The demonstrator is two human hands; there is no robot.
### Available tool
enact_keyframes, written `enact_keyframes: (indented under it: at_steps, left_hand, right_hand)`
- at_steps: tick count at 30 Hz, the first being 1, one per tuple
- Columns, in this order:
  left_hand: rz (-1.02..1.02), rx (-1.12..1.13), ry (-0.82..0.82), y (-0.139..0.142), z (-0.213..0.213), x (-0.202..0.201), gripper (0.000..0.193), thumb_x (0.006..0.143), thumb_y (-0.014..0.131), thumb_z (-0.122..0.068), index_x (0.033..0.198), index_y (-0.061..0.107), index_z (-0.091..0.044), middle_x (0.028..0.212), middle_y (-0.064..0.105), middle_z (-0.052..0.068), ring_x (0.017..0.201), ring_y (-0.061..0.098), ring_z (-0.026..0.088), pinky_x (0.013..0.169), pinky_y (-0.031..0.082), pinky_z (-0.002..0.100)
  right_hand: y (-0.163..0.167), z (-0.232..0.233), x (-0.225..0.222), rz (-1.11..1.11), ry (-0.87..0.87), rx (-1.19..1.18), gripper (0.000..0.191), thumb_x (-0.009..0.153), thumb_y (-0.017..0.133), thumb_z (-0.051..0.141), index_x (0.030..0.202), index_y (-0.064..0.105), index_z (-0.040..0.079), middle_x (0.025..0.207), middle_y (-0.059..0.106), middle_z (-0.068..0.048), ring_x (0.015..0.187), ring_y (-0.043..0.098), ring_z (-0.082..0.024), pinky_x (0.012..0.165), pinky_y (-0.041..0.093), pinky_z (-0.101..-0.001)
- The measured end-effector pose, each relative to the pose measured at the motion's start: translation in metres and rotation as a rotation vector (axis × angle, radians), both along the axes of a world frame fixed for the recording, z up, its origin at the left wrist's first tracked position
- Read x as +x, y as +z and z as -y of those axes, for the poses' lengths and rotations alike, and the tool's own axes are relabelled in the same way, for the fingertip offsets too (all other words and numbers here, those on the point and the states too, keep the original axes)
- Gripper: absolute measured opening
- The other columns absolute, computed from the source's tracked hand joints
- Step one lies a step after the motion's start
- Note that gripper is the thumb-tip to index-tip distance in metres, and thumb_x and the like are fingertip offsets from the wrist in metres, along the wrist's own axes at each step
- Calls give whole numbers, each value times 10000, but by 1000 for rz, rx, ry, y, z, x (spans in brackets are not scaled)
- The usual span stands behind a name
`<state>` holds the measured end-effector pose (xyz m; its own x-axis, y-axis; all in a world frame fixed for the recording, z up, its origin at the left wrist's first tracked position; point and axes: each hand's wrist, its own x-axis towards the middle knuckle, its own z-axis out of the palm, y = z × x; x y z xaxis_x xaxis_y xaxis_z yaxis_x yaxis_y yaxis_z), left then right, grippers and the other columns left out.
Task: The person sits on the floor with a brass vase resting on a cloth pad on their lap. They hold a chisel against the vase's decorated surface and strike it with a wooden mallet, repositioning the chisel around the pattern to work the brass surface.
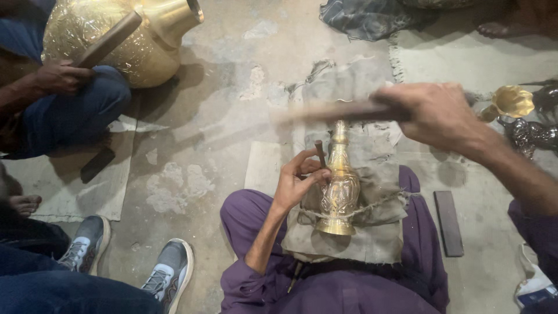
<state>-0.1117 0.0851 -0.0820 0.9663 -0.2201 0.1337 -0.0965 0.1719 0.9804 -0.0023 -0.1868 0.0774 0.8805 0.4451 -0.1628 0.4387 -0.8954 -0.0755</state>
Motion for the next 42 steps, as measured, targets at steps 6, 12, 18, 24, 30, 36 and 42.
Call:
enact_keyframes:
  at_steps: [6, 12, 18, 24, 30, 36, 42]
  left_hand:
    - [8, 40, 42, 1, 1, -3, 473, 962, 737, -74, 1387, 560, 35, 972, 784, 139, 865, 766, 180, 729, 632, 306]
    - [18, 74, 41, 4, 0, -6, 448, 958, 735, -62, 1360, 574, 51, 980, 778, 147, 920, 767, 185, 761, 646, 313]
    - [3, -3, 32, 3, 1, -6, 469, 959, 722, -62, 1379, 547, 50, 1021, 769, 151, 956, 766, 181, 807, 652, 318]
    - [34, 65, 64, 1, 3, -8, 407, 959, 743, -34, 1330, 603, 58, 999, 779, 177, 915, 760, 199, 765, 650, 327]
    - [9, 91, 82, 0, 3, -12, 441, 952, 741, -69, 1353, 585, 23, 1008, 786, 146, 920, 771, 189, 756, 653, 308]
    - [66, 32, 99, -1, 6, -17, 453, 964, 739, -66, 1379, 582, 24, 1037, 778, 150, 986, 765, 200, 833, 655, 322]
    - [52, 87, 138, -2, 6, -19, 465, 942, 756, -46, 1367, 584, 31, 1027, 787, 155, 952, 775, 196, 802, 658, 323]
  right_hand:
    - [0, 2, -2, -50, 129, -186, 572, 920, 556, 17, 1379, 579, 357, 1162, 724, 34, 747, 704, -130, 482, 571, -316]
    - [7, 1, -6, -322, -48, 778, 820, 796, 671, 75, 1556, 435, 273, 1220, 672, -38, 920, 690, -102, 706, 566, -231]
    - [7, 1, -4, 21, -58, 79, 433, 1006, 583, 167, 1423, 593, 282, 1047, 768, -6, 721, 701, -161, 575, 532, -328]
    - [4, -1, -5, -70, 94, -268, 455, 1021, 521, 45, 1329, 614, 366, 1077, 751, 53, 741, 716, -133, 570, 590, -334]
    - [10, -13, -8, -222, 128, 668, 624, 765, 713, 52, 1368, 581, 144, 1114, 706, -118, 932, 680, -205, 693, 556, -362]
    - [21, -16, -13, 31, 30, 449, 459, 884, 667, 52, 1335, 626, 127, 1095, 743, -107, 908, 734, -243, 771, 627, -395]
    - [18, -14, -12, -109, 93, -296, 457, 1015, 561, 79, 1384, 595, 347, 1106, 747, 24, 831, 747, -173, 682, 638, -352]
